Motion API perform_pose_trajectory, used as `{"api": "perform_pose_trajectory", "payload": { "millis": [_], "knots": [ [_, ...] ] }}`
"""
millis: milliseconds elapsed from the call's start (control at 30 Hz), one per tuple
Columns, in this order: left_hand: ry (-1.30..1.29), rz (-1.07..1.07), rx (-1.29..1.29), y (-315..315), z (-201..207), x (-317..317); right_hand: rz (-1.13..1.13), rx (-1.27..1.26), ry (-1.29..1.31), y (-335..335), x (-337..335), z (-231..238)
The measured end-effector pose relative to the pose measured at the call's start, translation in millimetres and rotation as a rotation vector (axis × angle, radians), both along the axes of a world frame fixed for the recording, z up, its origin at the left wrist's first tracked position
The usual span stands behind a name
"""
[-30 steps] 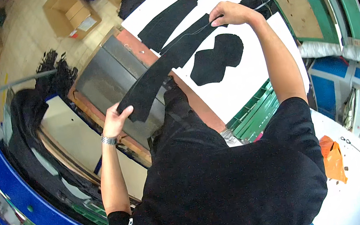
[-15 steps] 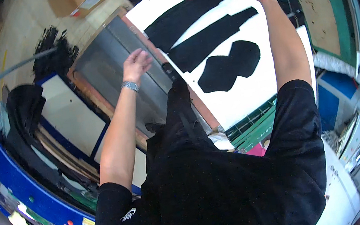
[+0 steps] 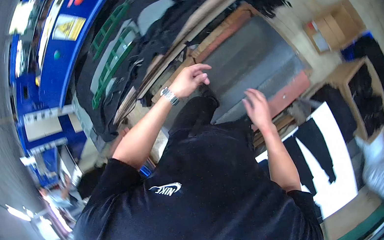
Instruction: Manually position cutting dies on fabric and use a hydraulic press to cut shoe components.
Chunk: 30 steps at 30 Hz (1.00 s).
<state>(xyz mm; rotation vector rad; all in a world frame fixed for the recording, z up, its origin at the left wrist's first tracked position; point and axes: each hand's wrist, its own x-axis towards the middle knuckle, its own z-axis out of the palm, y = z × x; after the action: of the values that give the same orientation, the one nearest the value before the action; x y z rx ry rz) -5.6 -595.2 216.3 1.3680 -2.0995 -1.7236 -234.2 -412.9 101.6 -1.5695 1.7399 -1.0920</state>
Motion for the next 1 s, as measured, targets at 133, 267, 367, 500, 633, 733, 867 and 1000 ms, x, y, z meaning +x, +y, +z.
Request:
{"api": "perform_pose_trajectory", "payload": {
  "millis": [133, 267, 367, 500, 633, 733, 867, 1000],
  "knots": [
    [0.131, 0.435, 0.046, 9.2, 43.0, 86.1, 0.383, -0.246, 0.103, -126.2, 43.9, 87.8],
    [-0.111, 0.632, -0.501, 13.0, 40.3, 183.7, 0.48, -0.325, 0.355, -221.2, 59.9, 123.9],
    [-0.483, 0.637, -0.837, 10.7, 36.4, 231.7, 0.383, -0.285, 0.551, -274.4, 80.3, 134.6],
    [-0.545, 0.534, -0.517, 7.6, 19.0, 265.4, 0.505, 0.049, 0.757, -317.1, 91.8, 121.5],
    [-0.551, 0.512, -0.45, 10.2, 24.3, 273.3, 0.519, -0.04, 0.756, -304.9, 102.0, 128.6],
    [-0.505, 0.433, -0.405, -6.3, 33.5, 277.7, 0.487, -0.008, 0.74, -304.6, 101.1, 137.4],
    [-0.476, 0.348, -0.321, -19.3, 45.5, 280.4, 0.549, 0.09, 0.72, -312.6, 93.7, 150.0],
    [-0.302, 0.191, -0.16, -57.2, 61.0, 295.0, 0.68, 0.144, 0.581, -345.5, 59.1, 165.4]
  ]
}}
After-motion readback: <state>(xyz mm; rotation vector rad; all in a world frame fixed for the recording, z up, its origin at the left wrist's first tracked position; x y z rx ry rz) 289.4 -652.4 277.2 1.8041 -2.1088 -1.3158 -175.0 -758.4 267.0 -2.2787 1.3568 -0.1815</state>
